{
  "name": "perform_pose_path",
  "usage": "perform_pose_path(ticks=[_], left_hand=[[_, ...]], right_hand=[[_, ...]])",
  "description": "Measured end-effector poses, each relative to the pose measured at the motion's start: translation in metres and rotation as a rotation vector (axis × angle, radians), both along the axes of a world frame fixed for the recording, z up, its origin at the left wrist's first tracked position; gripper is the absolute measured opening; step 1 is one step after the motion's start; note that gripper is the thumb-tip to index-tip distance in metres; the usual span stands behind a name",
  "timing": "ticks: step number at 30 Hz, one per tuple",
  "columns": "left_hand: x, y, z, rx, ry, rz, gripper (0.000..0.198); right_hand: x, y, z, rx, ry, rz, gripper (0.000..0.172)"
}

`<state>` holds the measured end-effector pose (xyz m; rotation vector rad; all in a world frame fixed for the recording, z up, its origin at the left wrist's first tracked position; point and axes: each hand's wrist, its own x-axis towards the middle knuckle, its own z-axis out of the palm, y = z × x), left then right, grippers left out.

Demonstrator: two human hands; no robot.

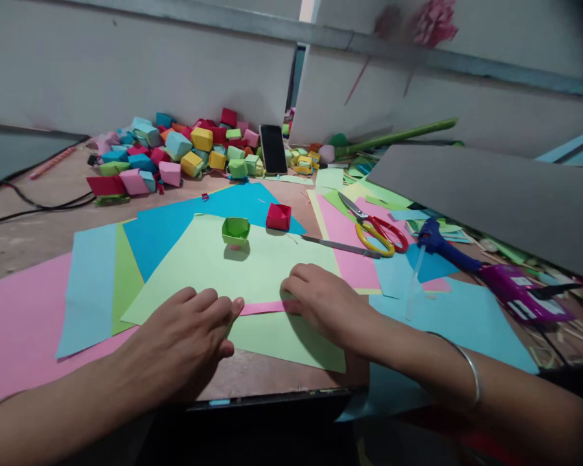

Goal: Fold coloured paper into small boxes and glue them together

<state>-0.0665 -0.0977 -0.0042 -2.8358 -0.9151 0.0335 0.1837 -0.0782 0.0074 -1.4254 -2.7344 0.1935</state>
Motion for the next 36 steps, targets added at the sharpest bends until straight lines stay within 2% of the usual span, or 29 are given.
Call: perform_pose_path(ticks=[4,8,10,12,13,15,17,19,22,24,25,29,32,36], left_hand=[[-0.013,-0.004,-0.003,-0.021,0.016,0.004,0.045],[-0.037,-0.005,0.001,0.025,-0.034,0.018,0.038],[-0.045,0.0,0.012,0.008,-0.116,0.065,0.032],[-0.039,0.01,0.027,-0.07,-0.286,0.159,0.03],[-0.031,0.015,0.034,-0.157,-0.407,0.231,0.029],[-0.006,0.028,0.046,-0.471,-0.64,0.357,0.031],[0.024,0.041,0.05,-0.81,-0.867,0.475,0.032],[0.05,0.052,0.047,-1.077,-1.078,0.501,0.033],[0.07,0.063,0.033,-1.235,-1.287,0.571,0.033],[0.074,0.067,0.023,-1.265,-1.342,0.622,0.033],[0.074,0.068,0.019,-1.261,-1.358,0.643,0.033],[0.076,0.07,0.006,-1.233,-1.373,0.632,0.035],[0.077,0.069,0.0,-1.251,-1.352,0.564,0.033],[0.076,0.067,0.002,-1.281,-1.323,0.531,0.03]], right_hand=[[0.0,0.007,-0.006,-0.207,0.028,-0.049,0.007],[0.008,0.012,0.011,-0.308,0.07,-0.108,0.011],[0.01,0.017,0.022,-0.356,0.253,-0.18,0.014],[0.007,0.023,0.03,-0.477,0.584,-0.251,0.015],[0.004,0.025,0.032,-0.544,0.76,-0.267,0.014],[-0.005,0.029,0.032,-0.633,1.028,-0.269,0.015],[-0.015,0.031,0.027,-0.627,1.184,-0.268,0.021],[-0.018,0.033,0.018,-0.61,1.271,-0.285,0.029],[-0.008,0.035,0.004,-0.592,1.28,-0.259,0.024],[0.004,0.038,-0.004,-0.5,1.243,-0.154,0.01],[0.011,0.039,-0.007,-0.404,1.205,-0.078,0.008],[0.025,0.044,-0.012,0.089,0.912,0.265,0.018],[0.025,0.045,-0.009,0.286,0.761,0.321,0.018],[0.022,0.043,-0.009,0.444,0.69,0.338,0.018]])
